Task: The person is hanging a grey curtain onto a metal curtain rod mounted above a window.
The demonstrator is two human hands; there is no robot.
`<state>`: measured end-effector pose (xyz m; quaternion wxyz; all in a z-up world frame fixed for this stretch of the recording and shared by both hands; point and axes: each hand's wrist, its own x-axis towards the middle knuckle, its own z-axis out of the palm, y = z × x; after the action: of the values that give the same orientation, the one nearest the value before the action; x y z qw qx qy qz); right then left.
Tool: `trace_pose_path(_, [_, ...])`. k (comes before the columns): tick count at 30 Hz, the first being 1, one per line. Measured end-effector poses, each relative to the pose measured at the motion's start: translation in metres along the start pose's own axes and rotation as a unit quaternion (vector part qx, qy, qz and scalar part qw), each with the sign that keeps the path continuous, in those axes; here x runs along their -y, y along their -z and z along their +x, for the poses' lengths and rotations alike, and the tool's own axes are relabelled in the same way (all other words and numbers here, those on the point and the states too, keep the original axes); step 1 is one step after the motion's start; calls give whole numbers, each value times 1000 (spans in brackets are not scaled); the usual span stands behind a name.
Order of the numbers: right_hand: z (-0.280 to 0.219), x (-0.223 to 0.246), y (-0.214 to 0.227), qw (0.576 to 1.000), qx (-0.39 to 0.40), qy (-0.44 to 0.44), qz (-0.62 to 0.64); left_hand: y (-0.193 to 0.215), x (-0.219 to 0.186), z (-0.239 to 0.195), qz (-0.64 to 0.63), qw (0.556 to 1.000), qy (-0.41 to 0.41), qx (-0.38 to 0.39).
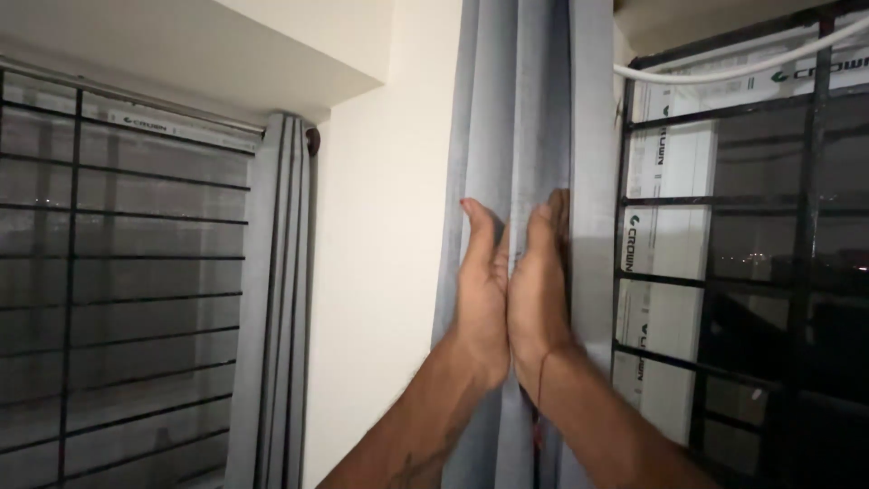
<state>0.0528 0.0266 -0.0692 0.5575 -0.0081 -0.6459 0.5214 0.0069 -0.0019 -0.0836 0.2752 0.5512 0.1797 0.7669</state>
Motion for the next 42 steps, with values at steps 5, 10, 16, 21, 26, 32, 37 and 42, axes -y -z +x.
trace_pose_path(5, [-14,3,0,998,-11,-55,-15,-4,-1,-11,18,996,58,-58])
trace_pose_path(10, [-26,-9,2,998,-8,-60,-37,4,10,-26,1,998,51,-35])
trace_pose_path(16, [-37,-44,13,999,-8,10,-38,12,26,-44,-31,998,46,-8])
trace_pose_path(21, [-62,-42,13,999,-15,1,-52,17,33,-58,-17,998,62,-28])
trace_pose_path(26, [-66,-69,17,998,-19,7,-54,29,50,-71,-35,995,79,-54])
trace_pose_path(32, [-73,-76,17,994,-73,-14,-79,36,62,-80,-54,993,102,-37])
trace_pose_path(37, [-89,-55,11,988,-97,-108,-49,29,54,-85,-28,986,146,-81])
trace_pose_path(42, [-96,-58,14,985,-79,-153,-9,26,52,-93,-36,981,159,-104])
